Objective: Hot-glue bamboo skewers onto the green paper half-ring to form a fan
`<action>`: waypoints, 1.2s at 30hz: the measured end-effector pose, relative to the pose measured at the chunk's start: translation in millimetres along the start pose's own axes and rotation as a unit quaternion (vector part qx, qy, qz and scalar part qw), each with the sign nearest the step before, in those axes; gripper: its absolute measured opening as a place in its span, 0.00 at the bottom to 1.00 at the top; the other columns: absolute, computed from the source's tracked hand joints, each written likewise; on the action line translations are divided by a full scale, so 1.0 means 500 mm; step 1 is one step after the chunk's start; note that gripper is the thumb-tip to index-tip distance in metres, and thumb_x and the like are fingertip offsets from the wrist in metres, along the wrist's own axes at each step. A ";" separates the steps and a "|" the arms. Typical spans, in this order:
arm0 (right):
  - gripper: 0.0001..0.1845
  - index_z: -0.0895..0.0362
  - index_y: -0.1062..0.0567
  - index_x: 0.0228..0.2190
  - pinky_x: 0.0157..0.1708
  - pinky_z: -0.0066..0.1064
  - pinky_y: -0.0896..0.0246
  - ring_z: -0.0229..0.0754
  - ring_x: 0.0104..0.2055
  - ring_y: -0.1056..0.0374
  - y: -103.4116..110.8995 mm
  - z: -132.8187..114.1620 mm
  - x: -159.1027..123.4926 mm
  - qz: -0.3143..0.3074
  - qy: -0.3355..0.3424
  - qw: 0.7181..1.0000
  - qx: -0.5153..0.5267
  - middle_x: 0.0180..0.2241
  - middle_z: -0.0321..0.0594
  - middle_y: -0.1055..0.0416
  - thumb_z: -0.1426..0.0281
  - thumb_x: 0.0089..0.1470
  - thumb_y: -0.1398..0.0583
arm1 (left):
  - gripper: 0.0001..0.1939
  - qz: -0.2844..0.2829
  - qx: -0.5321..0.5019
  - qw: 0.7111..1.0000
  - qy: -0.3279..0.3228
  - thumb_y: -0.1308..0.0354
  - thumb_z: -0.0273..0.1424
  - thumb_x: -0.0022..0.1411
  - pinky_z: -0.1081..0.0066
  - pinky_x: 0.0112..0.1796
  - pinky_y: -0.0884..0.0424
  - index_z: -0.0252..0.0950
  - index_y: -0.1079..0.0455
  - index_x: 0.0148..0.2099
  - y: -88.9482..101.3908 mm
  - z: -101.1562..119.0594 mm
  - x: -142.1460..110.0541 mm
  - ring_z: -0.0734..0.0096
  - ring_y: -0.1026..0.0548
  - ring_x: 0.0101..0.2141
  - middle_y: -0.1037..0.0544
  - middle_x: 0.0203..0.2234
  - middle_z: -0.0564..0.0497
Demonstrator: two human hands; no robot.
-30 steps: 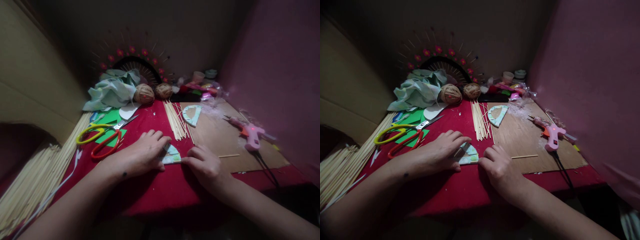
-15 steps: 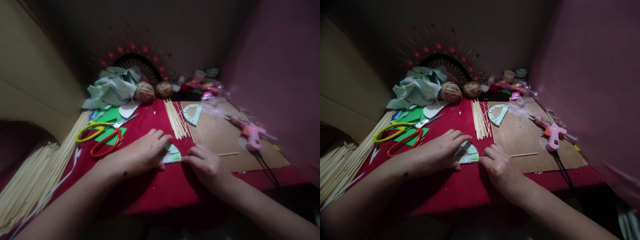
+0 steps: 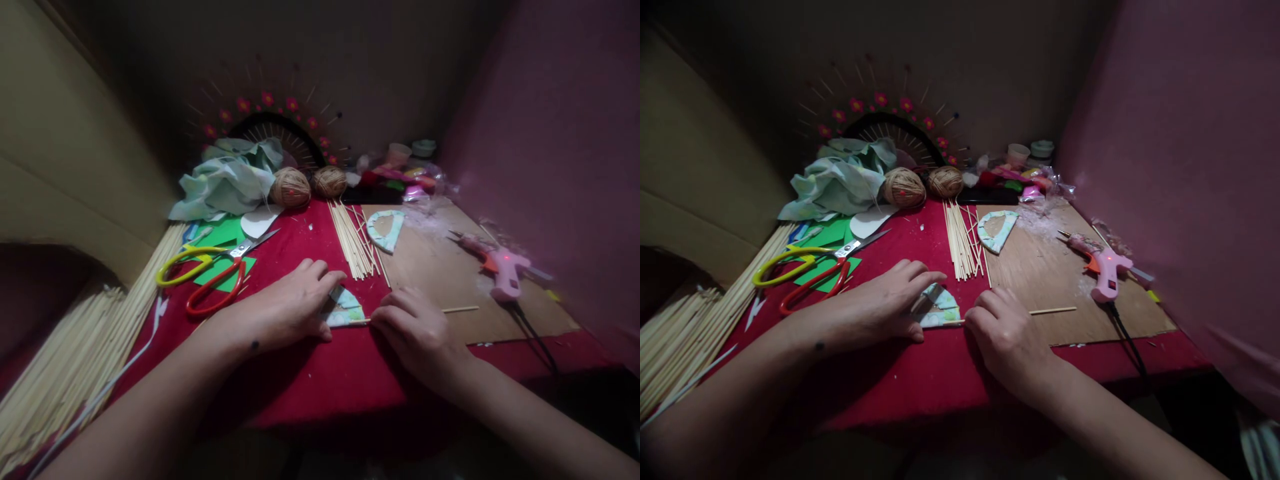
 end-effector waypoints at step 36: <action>0.10 0.58 0.26 0.21 0.28 0.29 0.43 0.37 0.29 0.38 -0.005 0.028 0.020 -0.063 -0.143 0.977 0.149 0.23 0.35 0.35 0.81 0.49 0.39 | 0.23 0.091 0.032 0.995 0.017 0.45 0.42 0.58 0.58 0.42 0.36 0.33 0.37 0.51 -0.035 0.017 0.015 0.56 0.39 0.41 0.35 0.42 0.43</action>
Point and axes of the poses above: each hand's wrist, its own x-axis towards the middle knuckle, its own y-axis out of the back of the hand, z = x × y, the point moved 4 cm from there along x, towards the middle knuckle
